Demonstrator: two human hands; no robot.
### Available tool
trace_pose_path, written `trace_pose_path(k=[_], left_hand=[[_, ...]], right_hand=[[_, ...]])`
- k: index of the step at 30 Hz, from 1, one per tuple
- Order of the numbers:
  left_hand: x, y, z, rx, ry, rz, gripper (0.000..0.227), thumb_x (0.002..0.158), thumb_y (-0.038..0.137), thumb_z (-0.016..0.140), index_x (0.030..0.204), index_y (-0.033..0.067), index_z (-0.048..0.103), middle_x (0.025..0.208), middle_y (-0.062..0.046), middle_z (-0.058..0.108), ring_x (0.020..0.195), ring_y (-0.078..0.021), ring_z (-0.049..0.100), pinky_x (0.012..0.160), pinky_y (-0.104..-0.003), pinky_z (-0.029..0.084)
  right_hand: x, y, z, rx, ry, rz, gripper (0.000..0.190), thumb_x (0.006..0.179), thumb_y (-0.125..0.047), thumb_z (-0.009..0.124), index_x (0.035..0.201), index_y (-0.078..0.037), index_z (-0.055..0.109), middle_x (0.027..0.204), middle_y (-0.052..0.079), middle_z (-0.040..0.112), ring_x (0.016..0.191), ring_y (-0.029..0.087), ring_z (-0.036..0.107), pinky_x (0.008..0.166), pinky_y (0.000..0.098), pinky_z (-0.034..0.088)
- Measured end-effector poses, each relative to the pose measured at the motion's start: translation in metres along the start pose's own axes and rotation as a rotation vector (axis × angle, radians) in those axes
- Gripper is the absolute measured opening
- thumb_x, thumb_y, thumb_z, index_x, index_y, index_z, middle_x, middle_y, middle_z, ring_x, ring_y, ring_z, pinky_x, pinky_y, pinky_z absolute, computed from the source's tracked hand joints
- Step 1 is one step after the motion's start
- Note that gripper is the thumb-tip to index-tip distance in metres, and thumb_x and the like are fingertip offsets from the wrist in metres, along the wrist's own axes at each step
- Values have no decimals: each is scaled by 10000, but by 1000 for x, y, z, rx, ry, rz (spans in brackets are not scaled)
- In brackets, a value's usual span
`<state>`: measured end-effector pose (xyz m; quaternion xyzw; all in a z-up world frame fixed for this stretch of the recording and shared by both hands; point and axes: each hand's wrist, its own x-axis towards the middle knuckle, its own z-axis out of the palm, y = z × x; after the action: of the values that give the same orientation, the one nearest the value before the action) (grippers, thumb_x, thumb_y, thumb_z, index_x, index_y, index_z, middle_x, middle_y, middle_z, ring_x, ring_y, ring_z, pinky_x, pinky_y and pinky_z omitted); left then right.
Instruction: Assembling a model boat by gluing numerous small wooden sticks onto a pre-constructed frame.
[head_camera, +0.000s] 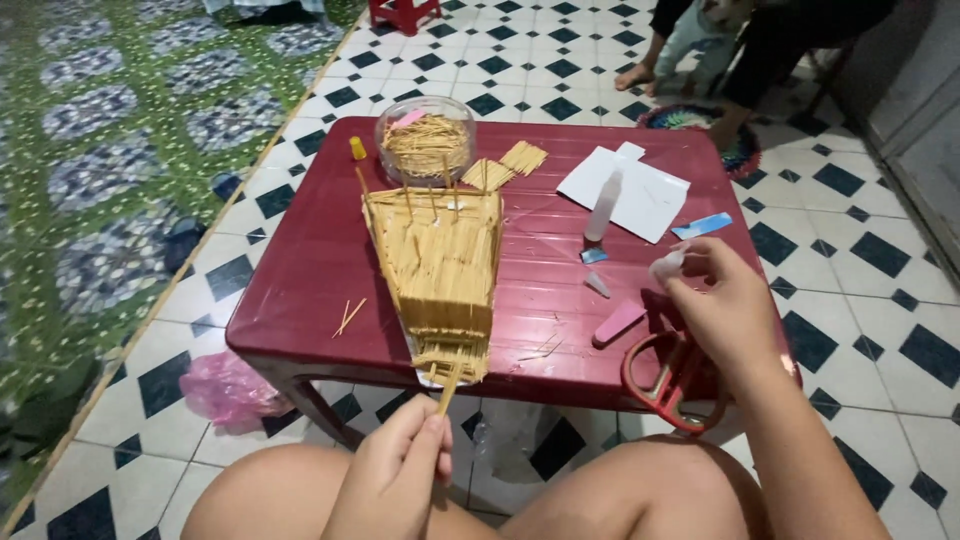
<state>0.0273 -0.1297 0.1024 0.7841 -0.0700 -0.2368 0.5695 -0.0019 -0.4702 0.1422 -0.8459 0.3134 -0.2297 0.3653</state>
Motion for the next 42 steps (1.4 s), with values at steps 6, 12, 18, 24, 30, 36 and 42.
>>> trace_pose_path(k=[6,12,18,24,30,36,42], left_hand=[[4,-11,1,-30,-45,1,304,1044,160,525,835,30,705,622,-81,693,574,-162,646,576,-289,507],[-3,-3,-1,-133,-5,-6,308,1045,151,529,830,12,700,641,-92,683,589,-176,619,581,-304,499],[-7,7,-2,-141,-39,-54,298,1061,166,502,872,25,684,674,-84,673,631,-164,616,613,-299,495],[-10,4,-1,-128,-51,38,280,1046,185,511,875,43,680,693,-64,678,633,-143,593,594,-289,481],[-12,9,0,-127,-63,-2,276,1054,184,504,887,48,676,699,-62,666,614,-146,587,574,-291,497],[-13,10,2,-185,-77,-7,252,1049,141,509,889,30,668,716,-72,655,636,-147,567,579,-287,464],[-12,11,0,-244,-54,-32,278,1067,130,502,888,8,675,707,-87,641,642,-167,580,578,-307,469]], right_hand=[[14,23,11,-148,-12,-141,507,858,-103,771,1319,26,600,1142,191,764,996,284,770,832,376,604],[15,28,17,-332,-4,-163,614,860,-149,776,1406,15,549,1079,217,776,921,323,781,798,414,603],[22,42,19,-364,6,-188,584,903,-212,788,1385,4,537,1037,215,769,898,326,776,775,413,580],[16,33,18,-335,-1,-163,553,914,-168,789,1370,33,551,1096,271,751,950,378,770,722,437,621],[28,65,23,-339,31,-246,568,914,-237,777,1354,64,582,1061,187,771,914,306,756,1011,409,442],[23,42,14,-470,-56,-194,432,973,-274,634,1348,-84,730,973,167,815,894,326,767,1009,489,353],[33,66,23,-563,-105,-254,470,961,-222,551,1401,-186,712,1274,181,694,1093,361,597,1017,530,251]])
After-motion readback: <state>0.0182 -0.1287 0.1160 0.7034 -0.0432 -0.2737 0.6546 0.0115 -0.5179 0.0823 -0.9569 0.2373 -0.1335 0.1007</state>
